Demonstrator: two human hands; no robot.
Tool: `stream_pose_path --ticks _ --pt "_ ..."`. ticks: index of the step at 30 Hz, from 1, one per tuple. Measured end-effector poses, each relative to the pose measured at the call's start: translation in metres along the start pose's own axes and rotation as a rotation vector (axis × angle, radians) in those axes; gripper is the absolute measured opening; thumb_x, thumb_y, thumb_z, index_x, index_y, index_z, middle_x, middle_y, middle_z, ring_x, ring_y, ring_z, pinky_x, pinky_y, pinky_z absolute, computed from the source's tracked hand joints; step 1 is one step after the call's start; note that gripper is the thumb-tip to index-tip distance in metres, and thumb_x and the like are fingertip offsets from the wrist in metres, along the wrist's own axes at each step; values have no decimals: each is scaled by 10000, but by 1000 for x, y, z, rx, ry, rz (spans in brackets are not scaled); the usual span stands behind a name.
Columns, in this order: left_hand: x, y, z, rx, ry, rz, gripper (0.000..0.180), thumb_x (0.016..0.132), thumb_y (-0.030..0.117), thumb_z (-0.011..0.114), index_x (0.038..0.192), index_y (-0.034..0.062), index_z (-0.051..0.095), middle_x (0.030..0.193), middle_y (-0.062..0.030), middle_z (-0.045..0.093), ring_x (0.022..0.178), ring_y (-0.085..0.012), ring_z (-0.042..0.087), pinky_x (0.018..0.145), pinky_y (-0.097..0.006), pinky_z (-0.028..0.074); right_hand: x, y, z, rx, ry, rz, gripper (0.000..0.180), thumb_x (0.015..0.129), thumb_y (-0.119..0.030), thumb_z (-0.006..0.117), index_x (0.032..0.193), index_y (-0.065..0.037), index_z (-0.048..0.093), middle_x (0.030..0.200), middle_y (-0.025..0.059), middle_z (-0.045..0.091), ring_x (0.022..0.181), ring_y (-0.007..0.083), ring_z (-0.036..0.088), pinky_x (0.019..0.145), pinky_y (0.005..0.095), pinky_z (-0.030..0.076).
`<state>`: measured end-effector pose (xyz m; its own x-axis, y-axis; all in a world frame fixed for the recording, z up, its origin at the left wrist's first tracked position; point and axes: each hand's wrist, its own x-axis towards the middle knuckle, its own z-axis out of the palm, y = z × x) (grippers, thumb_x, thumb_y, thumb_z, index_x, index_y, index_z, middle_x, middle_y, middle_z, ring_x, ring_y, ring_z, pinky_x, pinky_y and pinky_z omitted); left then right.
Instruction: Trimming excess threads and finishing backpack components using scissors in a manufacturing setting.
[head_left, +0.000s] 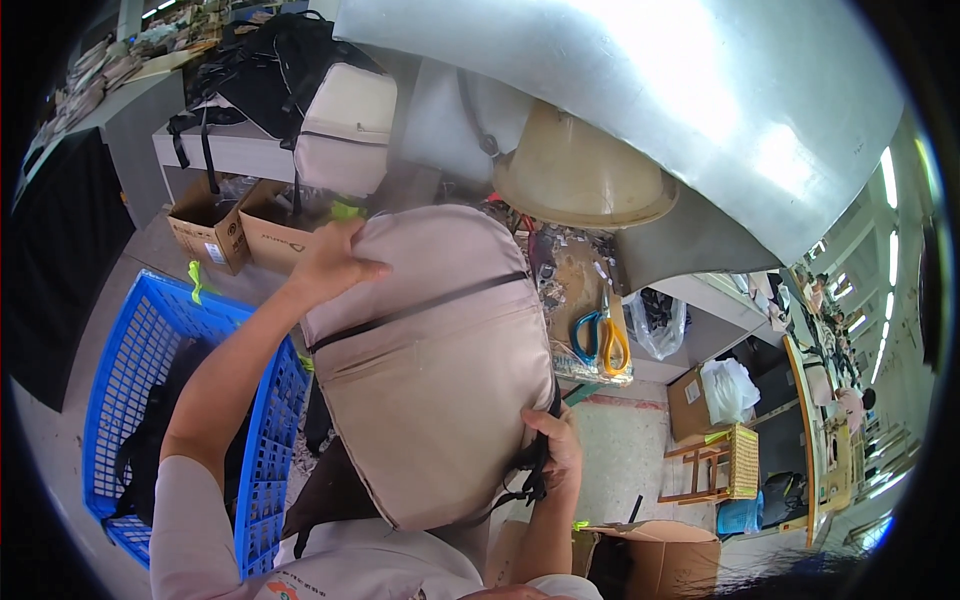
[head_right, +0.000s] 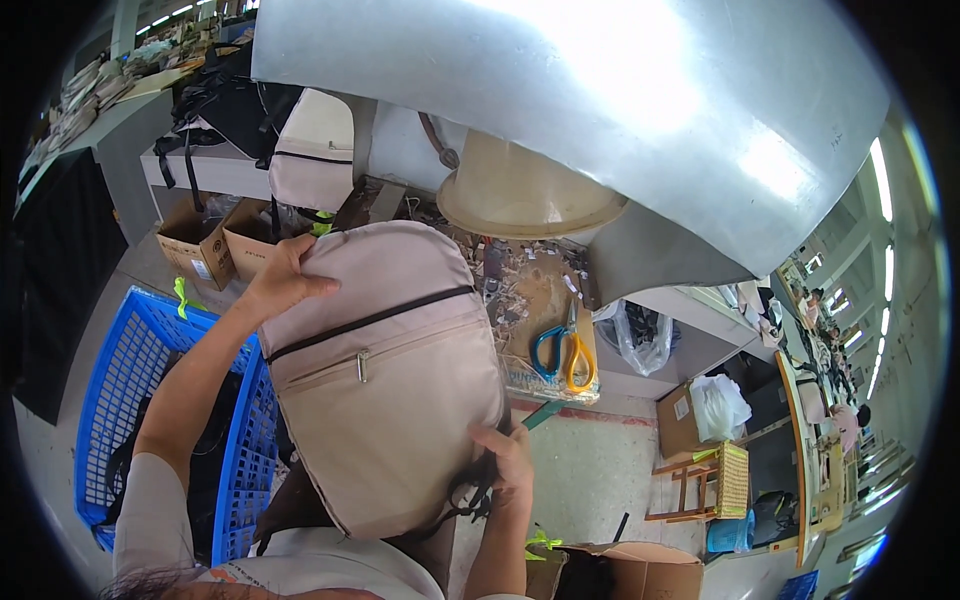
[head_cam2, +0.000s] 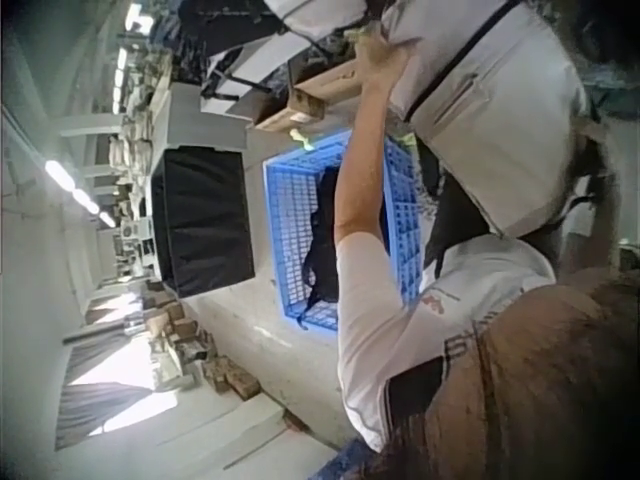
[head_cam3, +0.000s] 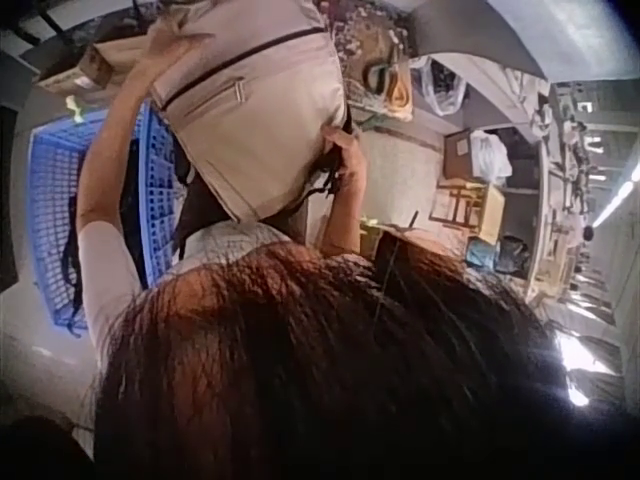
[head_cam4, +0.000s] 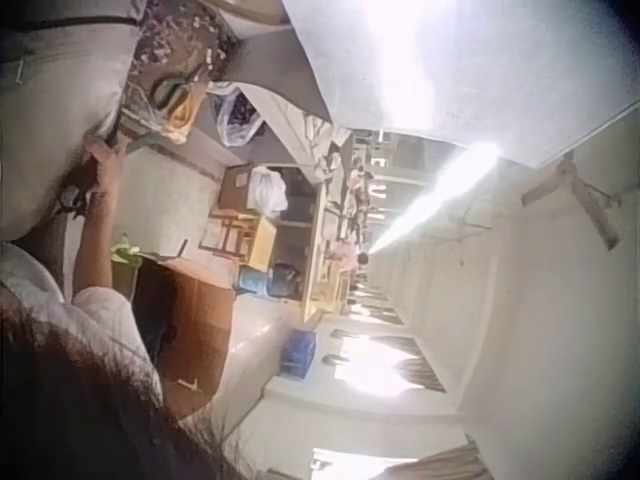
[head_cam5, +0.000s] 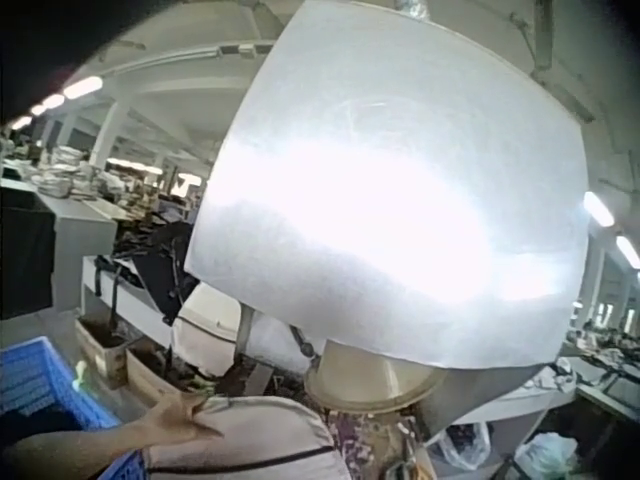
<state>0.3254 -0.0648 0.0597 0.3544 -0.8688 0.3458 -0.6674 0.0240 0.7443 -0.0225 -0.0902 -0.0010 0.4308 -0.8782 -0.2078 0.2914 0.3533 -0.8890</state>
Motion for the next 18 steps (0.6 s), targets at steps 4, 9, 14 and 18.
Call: stream_pose_path --ticks 4,9,14,18 --pt "-6 1 5 12 -22 3 426 536 210 734 818 -34 527 746 -186 566 710 -290 558 653 -335 414 -7 5 -3 -1 21 -17 447 593 6 591 1031 55 515 901 111 589 777 199 574 707 300 455" --pt "-10 12 3 -88 -46 18 415 541 191 730 815 -32 514 729 -161 560 699 -261 553 658 -334 414 -10 4 -2 -16 38 10 446 587 0 588 1022 69 514 895 140 591 766 230 588 744 324 461" --pt "-12 19 12 197 -100 -37 517 567 254 714 939 -50 524 783 -181 567 759 -275 558 692 -326 426 -23 0 -12 -173 100 -14 479 579 -50 614 1031 69 507 872 121 585 741 217 572 701 307 454" --pt "-56 0 9 771 169 204 686 656 182 629 1254 23 332 1260 -186 351 1206 -364 264 961 -452 242 -9 15 -1 -543 -58 -141 616 587 -192 670 1119 44 465 991 118 545 895 207 510 771 301 410"
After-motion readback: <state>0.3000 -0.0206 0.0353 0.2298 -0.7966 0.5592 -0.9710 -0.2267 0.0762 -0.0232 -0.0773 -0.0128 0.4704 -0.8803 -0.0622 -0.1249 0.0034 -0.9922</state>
